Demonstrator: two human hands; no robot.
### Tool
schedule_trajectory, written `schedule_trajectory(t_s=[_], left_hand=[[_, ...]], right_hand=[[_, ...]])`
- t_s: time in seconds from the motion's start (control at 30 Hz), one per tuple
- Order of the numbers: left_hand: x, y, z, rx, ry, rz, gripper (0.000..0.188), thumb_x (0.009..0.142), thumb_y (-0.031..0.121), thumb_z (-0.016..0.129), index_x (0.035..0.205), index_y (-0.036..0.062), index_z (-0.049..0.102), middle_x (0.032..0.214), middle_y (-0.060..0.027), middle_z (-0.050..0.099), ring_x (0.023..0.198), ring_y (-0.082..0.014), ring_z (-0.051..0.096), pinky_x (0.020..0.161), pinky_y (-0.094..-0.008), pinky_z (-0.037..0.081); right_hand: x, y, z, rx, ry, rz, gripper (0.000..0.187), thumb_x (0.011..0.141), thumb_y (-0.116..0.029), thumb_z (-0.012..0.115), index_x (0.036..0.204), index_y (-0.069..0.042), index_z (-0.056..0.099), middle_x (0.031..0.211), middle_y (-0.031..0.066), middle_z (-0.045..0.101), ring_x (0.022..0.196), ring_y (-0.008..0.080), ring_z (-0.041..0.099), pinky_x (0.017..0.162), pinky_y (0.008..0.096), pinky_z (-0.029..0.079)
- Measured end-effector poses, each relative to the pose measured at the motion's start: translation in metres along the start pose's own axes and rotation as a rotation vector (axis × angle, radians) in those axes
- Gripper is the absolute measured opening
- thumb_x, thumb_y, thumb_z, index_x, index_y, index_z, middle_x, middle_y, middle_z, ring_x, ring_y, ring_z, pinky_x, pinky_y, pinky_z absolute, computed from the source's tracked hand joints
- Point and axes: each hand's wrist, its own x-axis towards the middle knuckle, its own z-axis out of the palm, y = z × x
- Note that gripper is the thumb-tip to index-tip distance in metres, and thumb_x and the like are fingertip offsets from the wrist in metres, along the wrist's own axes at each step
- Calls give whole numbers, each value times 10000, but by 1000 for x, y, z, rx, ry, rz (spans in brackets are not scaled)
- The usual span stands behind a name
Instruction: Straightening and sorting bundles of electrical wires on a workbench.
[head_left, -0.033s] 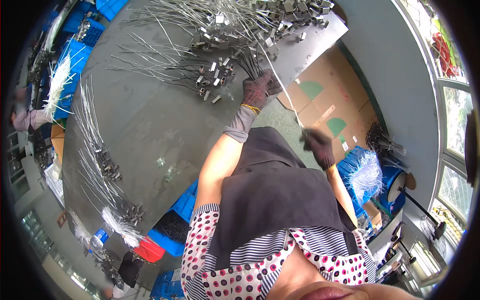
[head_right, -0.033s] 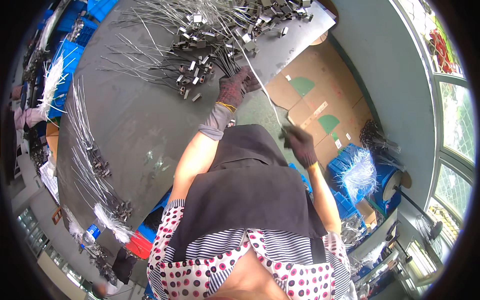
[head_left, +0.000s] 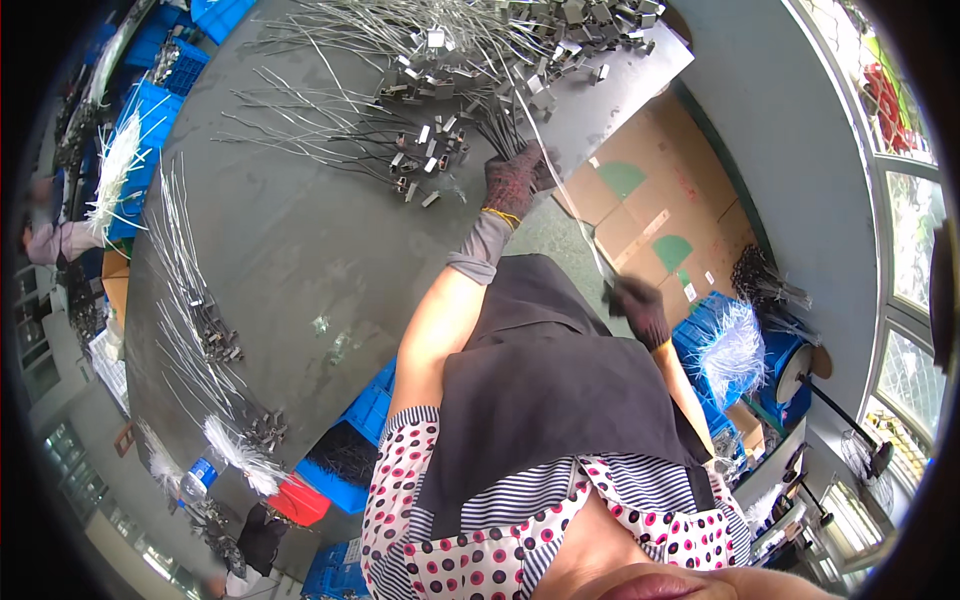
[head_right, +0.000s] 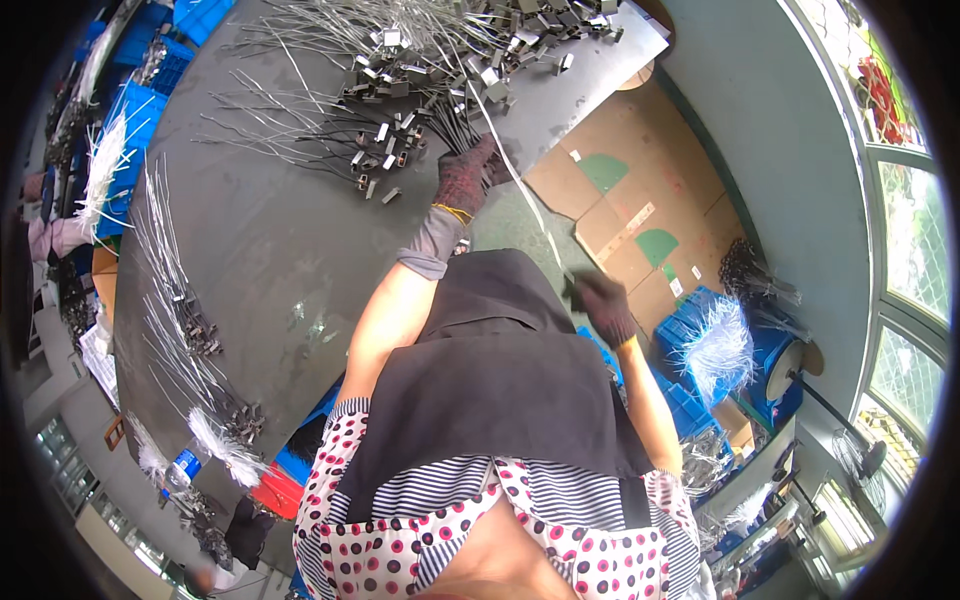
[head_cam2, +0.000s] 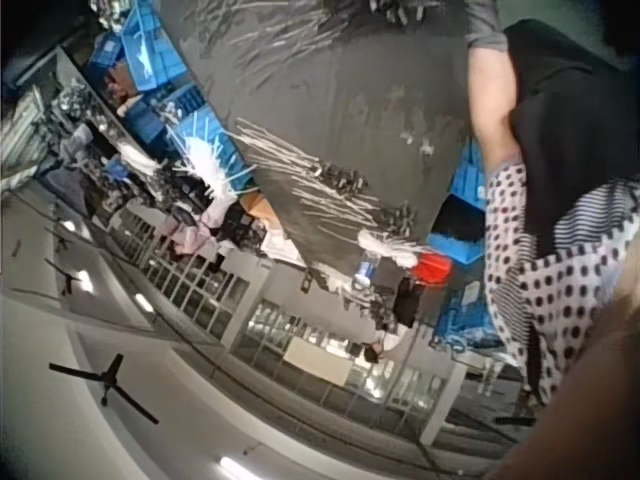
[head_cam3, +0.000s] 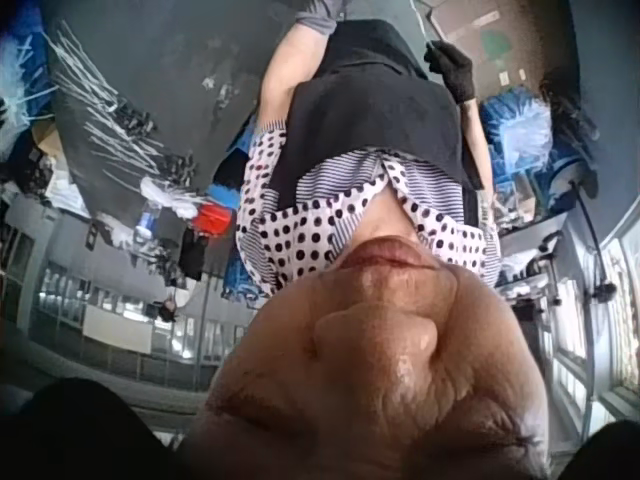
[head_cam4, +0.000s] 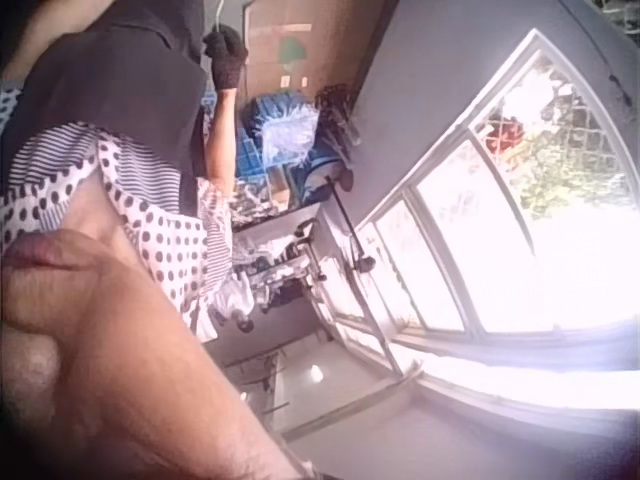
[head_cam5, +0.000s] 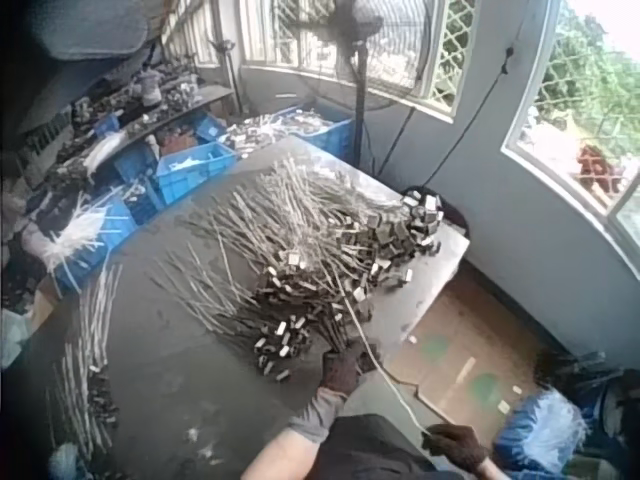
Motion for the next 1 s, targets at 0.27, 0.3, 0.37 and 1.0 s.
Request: schedule_trajectory(t_s=[0.27, 0.3, 0.37, 1.0], left_hand=[[-4, 13, 7, 3, 18, 58, 279, 980, 271, 634, 1021, -4, 649, 911, -97, 683, 818, -260, 699, 794, -441, 617], [-5, 20, 8, -17, 83, 63, 283, 972, 297, 650, 1025, 20, 627, 908, -92, 671, 803, -251, 691, 796, -446, 615], [-8, 35, 6, -6, 98, 136, 302, 966, 315, 659, 1048, 27, 618, 897, -87, 662, 793, -245, 686, 789, -449, 615], [-58, 20, 10, 86, 139, 192, 291, 939, 259, 701, 1085, 9, 661, 939, -141, 714, 752, -252, 725, 633, -416, 641]], right_hand=[[-61, 192, -57, -105, 271, 113, 253, 864, -238, 758, 794, 2, 721, 685, 19, 674, 632, 58, 564, 564, 272, 468], [-61, 198, -58, -106, 262, 110, 253, 864, -238, 758, 794, 2, 721, 685, 19, 674, 632, 58, 564, 564, 272, 468], [-59, 208, -61, -194, 390, 111, 286, 849, -260, 778, 738, -7, 702, 616, 2, 638, 579, 52, 529, 522, 281, 438], [59, -8, 26, 55, 220, -56, 308, 896, -323, 668, 771, -43, 640, 650, 32, 585, 560, 112, 527, 514, 272, 441]])
